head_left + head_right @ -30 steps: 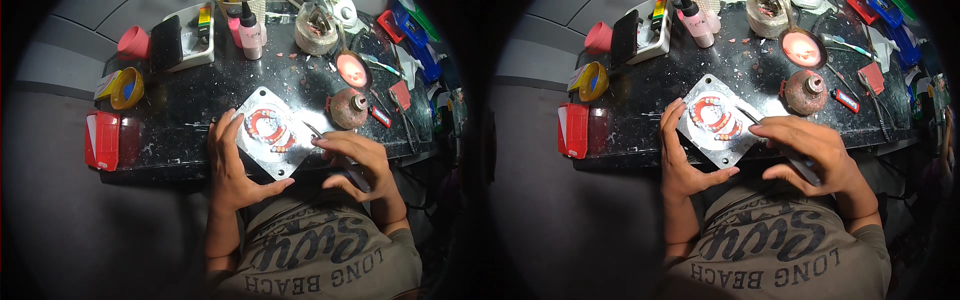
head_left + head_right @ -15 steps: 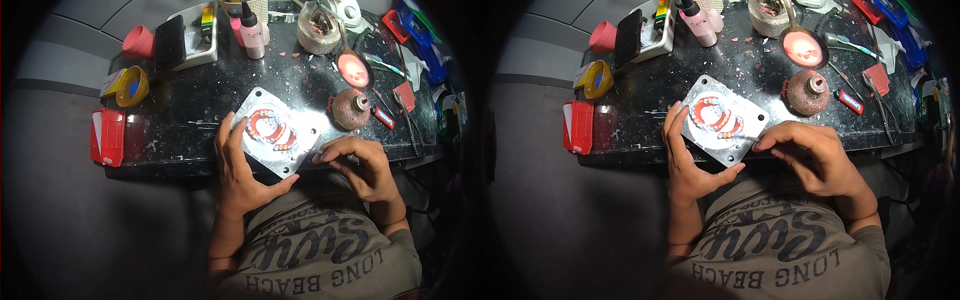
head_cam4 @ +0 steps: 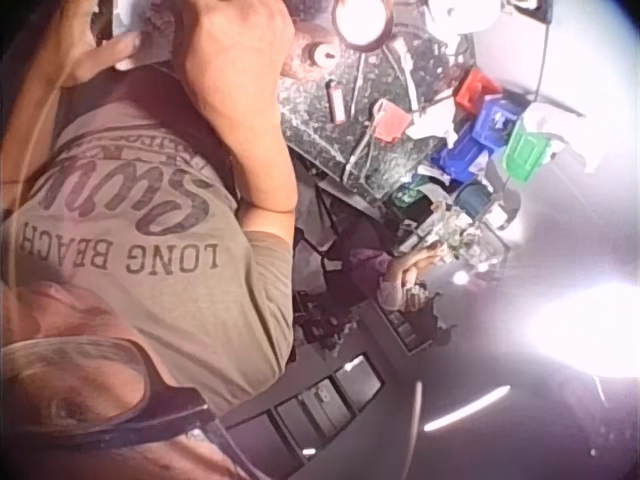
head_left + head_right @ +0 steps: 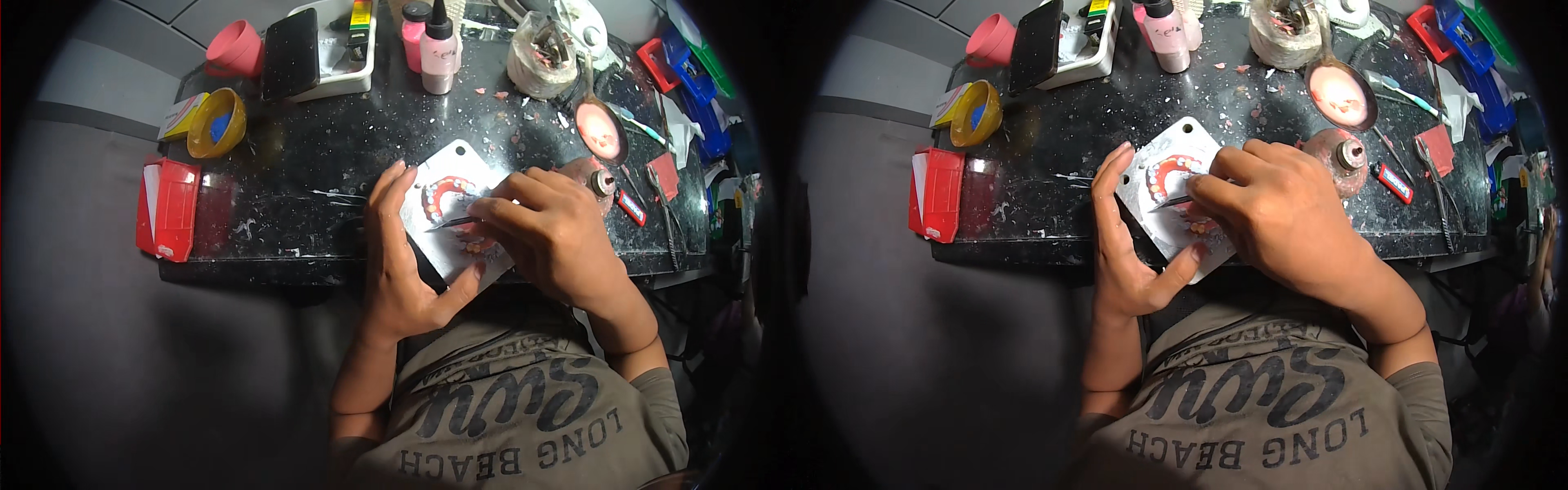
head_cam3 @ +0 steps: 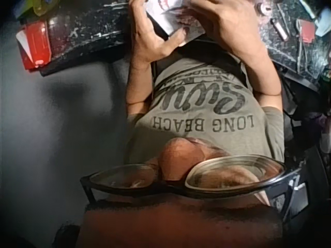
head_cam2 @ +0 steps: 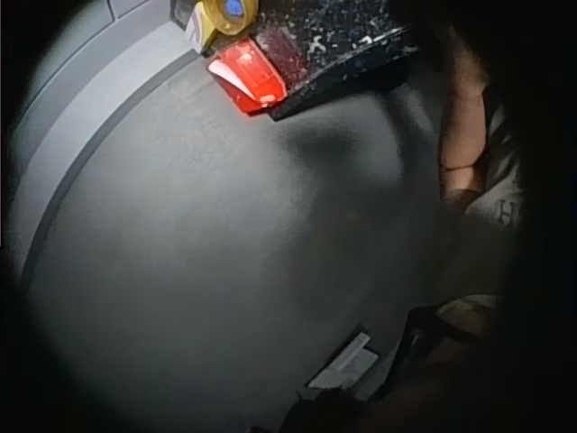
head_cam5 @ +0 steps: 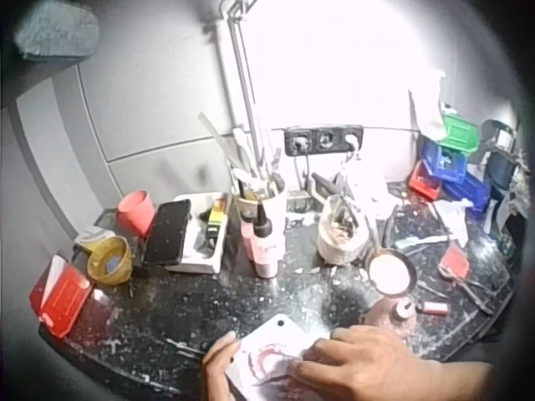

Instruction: The person uses a tool to scrape and remove material from the surface of a dental model held in a metal base, turning the model and repeating the scraping action across different sections of the prosthesis.

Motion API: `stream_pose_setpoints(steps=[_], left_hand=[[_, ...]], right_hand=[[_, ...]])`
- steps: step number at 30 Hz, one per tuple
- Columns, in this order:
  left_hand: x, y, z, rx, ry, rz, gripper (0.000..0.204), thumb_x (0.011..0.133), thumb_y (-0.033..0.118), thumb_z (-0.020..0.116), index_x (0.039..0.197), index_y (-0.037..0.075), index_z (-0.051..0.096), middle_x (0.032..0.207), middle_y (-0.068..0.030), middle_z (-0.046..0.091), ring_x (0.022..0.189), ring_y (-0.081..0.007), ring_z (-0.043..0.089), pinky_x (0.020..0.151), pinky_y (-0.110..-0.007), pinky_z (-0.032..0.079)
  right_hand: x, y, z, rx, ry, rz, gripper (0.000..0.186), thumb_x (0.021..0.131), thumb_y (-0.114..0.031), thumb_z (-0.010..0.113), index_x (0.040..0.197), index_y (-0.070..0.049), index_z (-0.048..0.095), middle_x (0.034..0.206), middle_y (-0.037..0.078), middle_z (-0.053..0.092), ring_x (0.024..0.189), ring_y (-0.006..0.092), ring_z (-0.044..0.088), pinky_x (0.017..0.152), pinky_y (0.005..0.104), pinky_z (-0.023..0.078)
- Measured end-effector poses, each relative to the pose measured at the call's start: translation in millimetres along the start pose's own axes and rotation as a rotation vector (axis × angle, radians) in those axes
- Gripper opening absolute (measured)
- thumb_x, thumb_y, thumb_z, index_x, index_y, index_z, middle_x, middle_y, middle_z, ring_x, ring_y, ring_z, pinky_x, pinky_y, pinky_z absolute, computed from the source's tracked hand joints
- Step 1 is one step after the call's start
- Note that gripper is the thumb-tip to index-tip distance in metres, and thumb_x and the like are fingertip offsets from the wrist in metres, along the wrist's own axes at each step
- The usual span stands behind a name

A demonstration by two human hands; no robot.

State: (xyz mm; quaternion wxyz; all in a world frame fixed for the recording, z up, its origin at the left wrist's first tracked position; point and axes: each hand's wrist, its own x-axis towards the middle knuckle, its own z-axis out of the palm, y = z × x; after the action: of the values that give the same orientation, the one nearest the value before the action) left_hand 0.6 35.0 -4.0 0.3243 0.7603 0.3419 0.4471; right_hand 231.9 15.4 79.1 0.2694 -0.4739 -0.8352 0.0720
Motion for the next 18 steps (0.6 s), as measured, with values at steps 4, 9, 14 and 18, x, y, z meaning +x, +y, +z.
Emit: stream_pose_setpoints(steps=[4,9,14,18], left_hand=[[2.4,-1.8,13.7,-0.149,0.101,-0.098,0.090,0.090,0.014,0.083,0.165,-0.010,0.039,0.163,-0.0342,0.045,0.152,-0.0475,0.049,0.131,-0.056,0.037],[1.4,-1.2,28.0,-0.235,0.239,-0.224,0.079,0.091,0.007,0.076,0.161,-0.011,0.043,0.161,-0.0333,0.047,0.150,-0.0465,0.050,0.131,-0.056,0.036],[-2.2,-2.8,30.3,-0.156,0.218,-0.148,0.083,0.093,0.010,0.076,0.164,-0.012,0.039,0.166,-0.0391,0.041,0.155,-0.0527,0.044,0.133,-0.059,0.032],[-1.4,0.2,30.9,-0.096,0.200,-0.123,0.089,0.094,0.015,0.079,0.166,-0.013,0.035,0.169,-0.0422,0.037,0.158,-0.0557,0.041,0.134,-0.061,0.030]], right_hand=[[2.8,-3.7,-0.4,-0.038,-0.039,0.047,0.018,0.086,-0.013,0.091,0.097,-0.006,0.079,0.086,0.006,0.068,0.075,0.0293,0.067,0.065,0.0436,0.053],[2.5,-10.0,-2.9,-0.100,-0.061,0.055,0.017,0.088,-0.015,0.088,0.093,-0.007,0.074,0.086,0.007,0.068,0.076,0.0295,0.068,0.067,0.0447,0.054],[2.3,1.0,0.9,-0.079,-0.027,0.077,0.018,0.085,-0.015,0.088,0.095,-0.007,0.074,0.086,0.008,0.069,0.077,0.0306,0.068,0.068,0.0448,0.055],[10.0,8.5,7.3,-0.061,-0.021,0.037,0.022,0.084,-0.016,0.088,0.099,-0.007,0.075,0.086,0.009,0.070,0.078,0.0320,0.069,0.071,0.0462,0.055]])
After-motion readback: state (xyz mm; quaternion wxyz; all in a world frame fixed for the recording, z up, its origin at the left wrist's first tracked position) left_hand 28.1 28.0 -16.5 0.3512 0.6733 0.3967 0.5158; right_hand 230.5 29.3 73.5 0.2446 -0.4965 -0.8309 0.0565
